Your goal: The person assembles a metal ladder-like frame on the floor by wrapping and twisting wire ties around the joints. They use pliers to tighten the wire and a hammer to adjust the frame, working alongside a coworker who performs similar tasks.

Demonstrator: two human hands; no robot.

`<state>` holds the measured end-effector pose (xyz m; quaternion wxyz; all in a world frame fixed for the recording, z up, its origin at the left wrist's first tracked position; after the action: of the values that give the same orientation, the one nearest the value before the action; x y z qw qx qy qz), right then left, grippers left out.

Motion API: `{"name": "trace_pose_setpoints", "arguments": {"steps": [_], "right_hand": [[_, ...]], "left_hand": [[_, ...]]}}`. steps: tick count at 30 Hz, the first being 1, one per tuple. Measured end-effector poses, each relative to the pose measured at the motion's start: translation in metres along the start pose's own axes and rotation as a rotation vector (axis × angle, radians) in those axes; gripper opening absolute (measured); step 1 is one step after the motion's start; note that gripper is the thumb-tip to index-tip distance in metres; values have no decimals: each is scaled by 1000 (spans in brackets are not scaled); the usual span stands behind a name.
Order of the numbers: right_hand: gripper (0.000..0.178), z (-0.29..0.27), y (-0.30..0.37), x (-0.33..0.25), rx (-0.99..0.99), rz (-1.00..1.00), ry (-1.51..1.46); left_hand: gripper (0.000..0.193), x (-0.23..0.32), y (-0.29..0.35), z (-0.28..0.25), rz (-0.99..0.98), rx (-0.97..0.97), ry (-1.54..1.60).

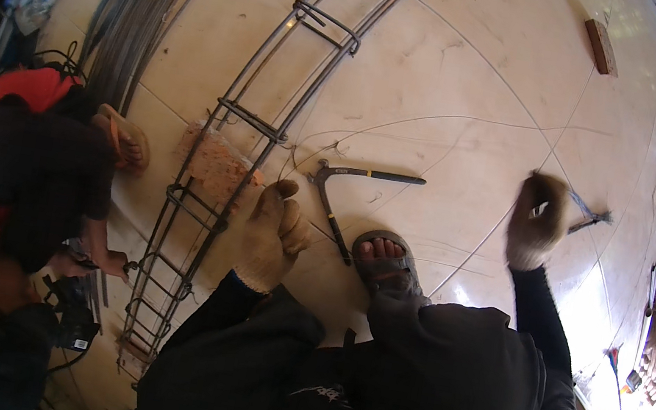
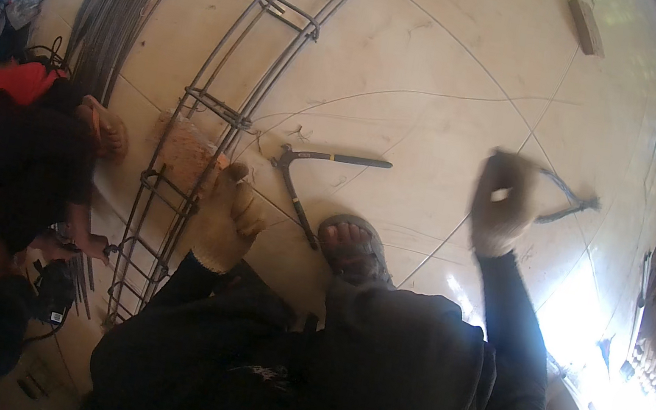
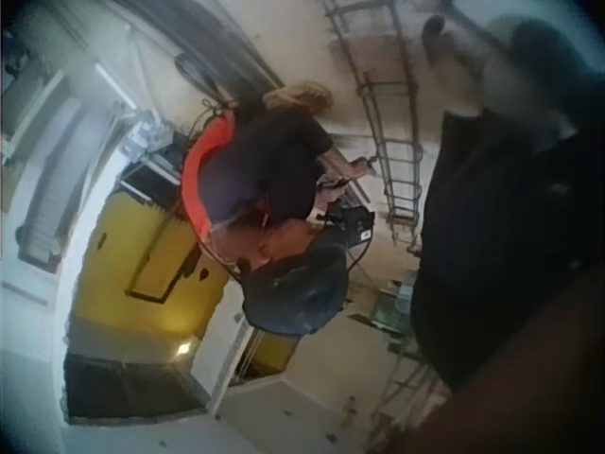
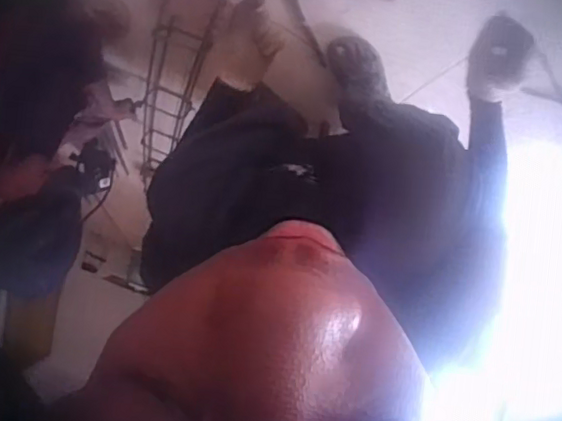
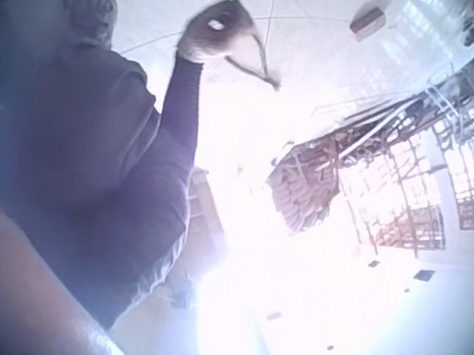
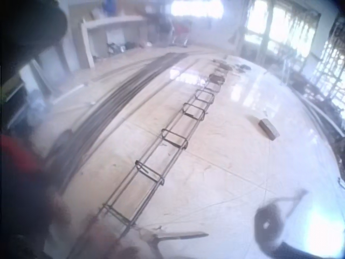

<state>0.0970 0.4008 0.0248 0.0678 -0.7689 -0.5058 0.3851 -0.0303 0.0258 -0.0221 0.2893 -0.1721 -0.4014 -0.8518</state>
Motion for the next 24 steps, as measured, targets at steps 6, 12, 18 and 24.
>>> {"name": "trace_pose_setpoints", "arguments": {"steps": [6, 12, 18, 24], "right_hand": [[70, 75, 14, -125, -1041, 379, -678], [54, 123, 13, -152, -687, 943, -1410], [38, 123, -36, -142, -363, 1019, -1437], [35, 115, -26, -146, -492, 917, -1320]], "left_hand": [[42, -8, -1, 17, 59, 100, -96], [38, -27, 9, 15, -12, 121, -498], [36, -58, 34, -8, -204, 58, -657], [29, -61, 36, -32, -269, -305, -778]]}}
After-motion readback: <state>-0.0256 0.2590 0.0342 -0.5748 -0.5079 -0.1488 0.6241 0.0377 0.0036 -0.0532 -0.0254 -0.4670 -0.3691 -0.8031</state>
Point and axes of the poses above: each hand's wrist, its own y-axis away from the middle knuckle, its own z-axis out of the palm, x = y × z, the point moved 3 cm from there along -y, towards the middle knuckle, and after that the axes turned 5 degrees about -y, right-handed, at the moved point
